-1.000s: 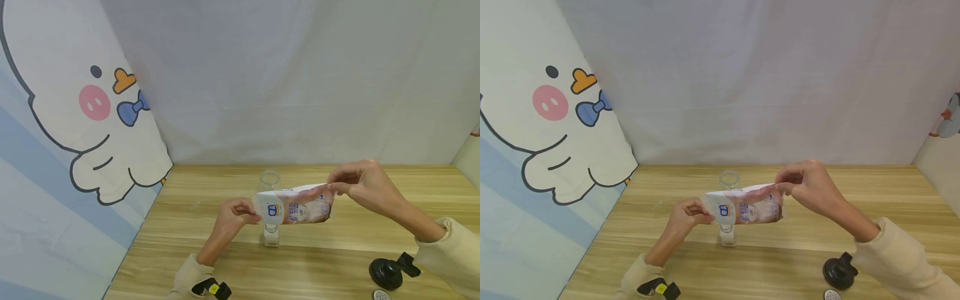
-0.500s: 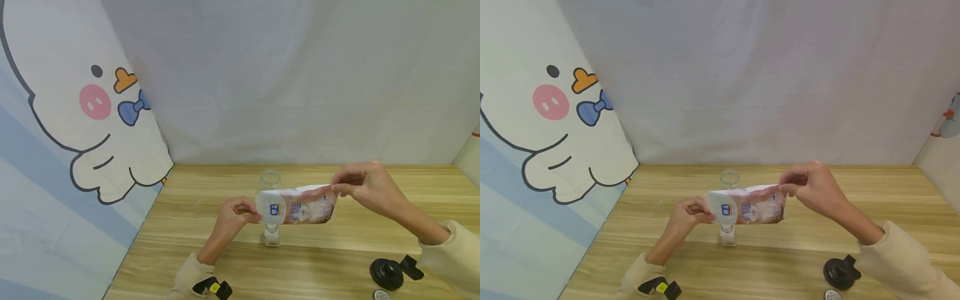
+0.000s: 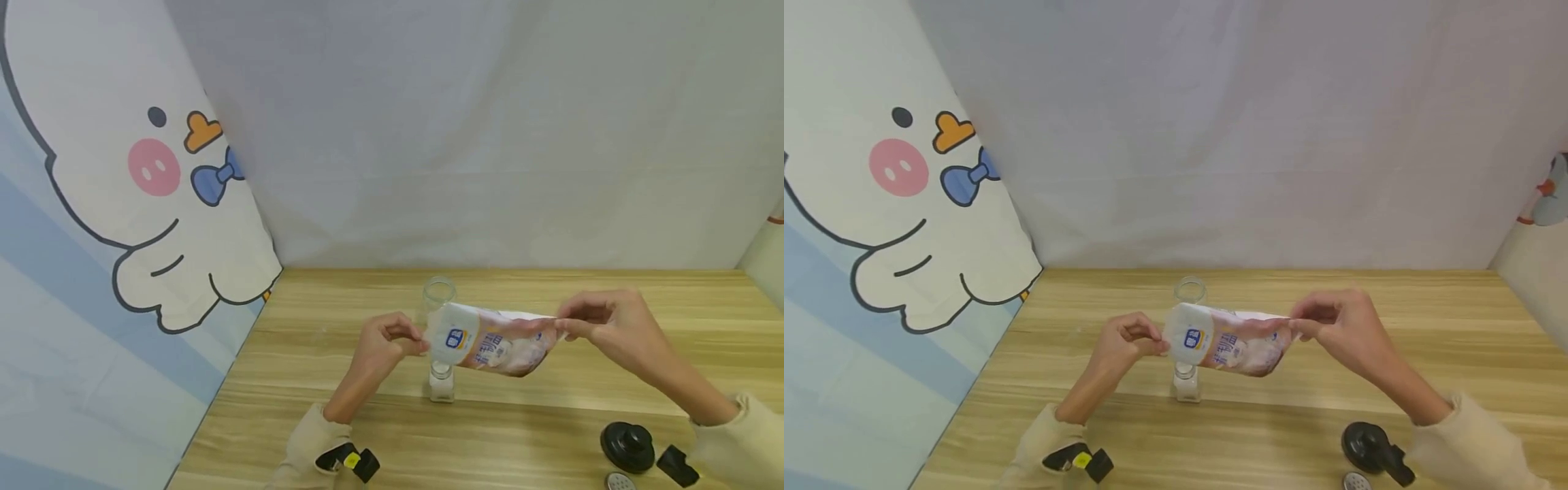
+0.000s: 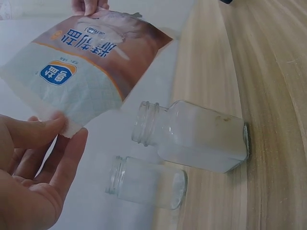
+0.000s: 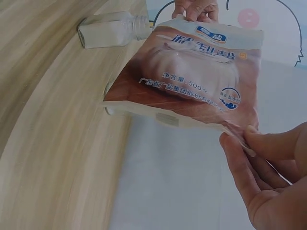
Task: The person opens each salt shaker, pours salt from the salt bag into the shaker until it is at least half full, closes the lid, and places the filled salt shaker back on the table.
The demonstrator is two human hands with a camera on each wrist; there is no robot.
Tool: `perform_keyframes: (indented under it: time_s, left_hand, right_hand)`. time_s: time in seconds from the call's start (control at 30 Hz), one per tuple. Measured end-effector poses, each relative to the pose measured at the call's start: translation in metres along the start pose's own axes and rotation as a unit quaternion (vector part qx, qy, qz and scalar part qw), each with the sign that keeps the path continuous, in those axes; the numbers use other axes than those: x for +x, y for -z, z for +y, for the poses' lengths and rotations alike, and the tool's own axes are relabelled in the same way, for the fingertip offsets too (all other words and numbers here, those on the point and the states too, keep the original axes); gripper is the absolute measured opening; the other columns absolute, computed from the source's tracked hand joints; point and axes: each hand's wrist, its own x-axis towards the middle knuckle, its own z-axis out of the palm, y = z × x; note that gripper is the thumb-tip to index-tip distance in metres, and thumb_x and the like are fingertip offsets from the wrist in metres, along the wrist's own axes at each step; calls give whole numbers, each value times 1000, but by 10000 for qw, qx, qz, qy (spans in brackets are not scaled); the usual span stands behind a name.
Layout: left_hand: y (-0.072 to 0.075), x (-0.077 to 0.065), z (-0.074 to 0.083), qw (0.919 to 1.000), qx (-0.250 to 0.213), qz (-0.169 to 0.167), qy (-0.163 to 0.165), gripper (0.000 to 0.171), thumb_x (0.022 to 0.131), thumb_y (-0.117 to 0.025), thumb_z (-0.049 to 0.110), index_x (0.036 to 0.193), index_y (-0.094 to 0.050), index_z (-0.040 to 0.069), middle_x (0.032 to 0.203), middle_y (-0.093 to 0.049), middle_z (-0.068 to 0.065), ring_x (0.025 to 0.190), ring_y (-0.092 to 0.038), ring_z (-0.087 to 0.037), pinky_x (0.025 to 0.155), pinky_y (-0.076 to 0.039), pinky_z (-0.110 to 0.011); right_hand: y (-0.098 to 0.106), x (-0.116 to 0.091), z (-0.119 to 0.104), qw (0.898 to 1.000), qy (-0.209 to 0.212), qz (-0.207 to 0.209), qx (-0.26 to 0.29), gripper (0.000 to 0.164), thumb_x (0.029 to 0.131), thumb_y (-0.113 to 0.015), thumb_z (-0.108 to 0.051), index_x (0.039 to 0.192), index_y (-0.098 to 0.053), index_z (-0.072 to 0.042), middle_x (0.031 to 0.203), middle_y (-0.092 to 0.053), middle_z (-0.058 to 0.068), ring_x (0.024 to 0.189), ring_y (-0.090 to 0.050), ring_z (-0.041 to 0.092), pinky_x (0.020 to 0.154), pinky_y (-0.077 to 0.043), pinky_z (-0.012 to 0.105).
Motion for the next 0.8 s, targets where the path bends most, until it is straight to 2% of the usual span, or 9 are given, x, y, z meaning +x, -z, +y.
perform_keyframes:
  time_s: [0.1,0.5,0.8]
  left_hand:
    - [-3,-2,11,10000,64,-14,-42,12,73,-70,-10,78,-60,-11,75,-67,-12,72,-64,-18,68,-57,-31]
    - [-10,1,18,9991,308,-162,-258,11,73,-72,-11,78,-62,-11,77,-67,-16,76,-65,-19,67,-57,-30]
    - [-17,2,24,9970,625,-267,-364,7,75,-70,-11,77,-64,-9,78,-68,-20,75,-65,-25,65,-57,-30]
  right_hand:
    - [-2,-6,9,9998,-132,5,130,4,84,-71,-6,86,-71,-3,79,-70,4,64,-66,13,60,-54,24]
    - [-14,-23,39,9984,-468,-9,306,7,85,-70,-9,87,-70,-3,80,-71,5,66,-67,14,64,-56,24]
    - [-27,-29,61,9932,-807,-242,803,9,84,-69,-4,90,-67,3,84,-70,11,67,-68,17,66,-57,27]
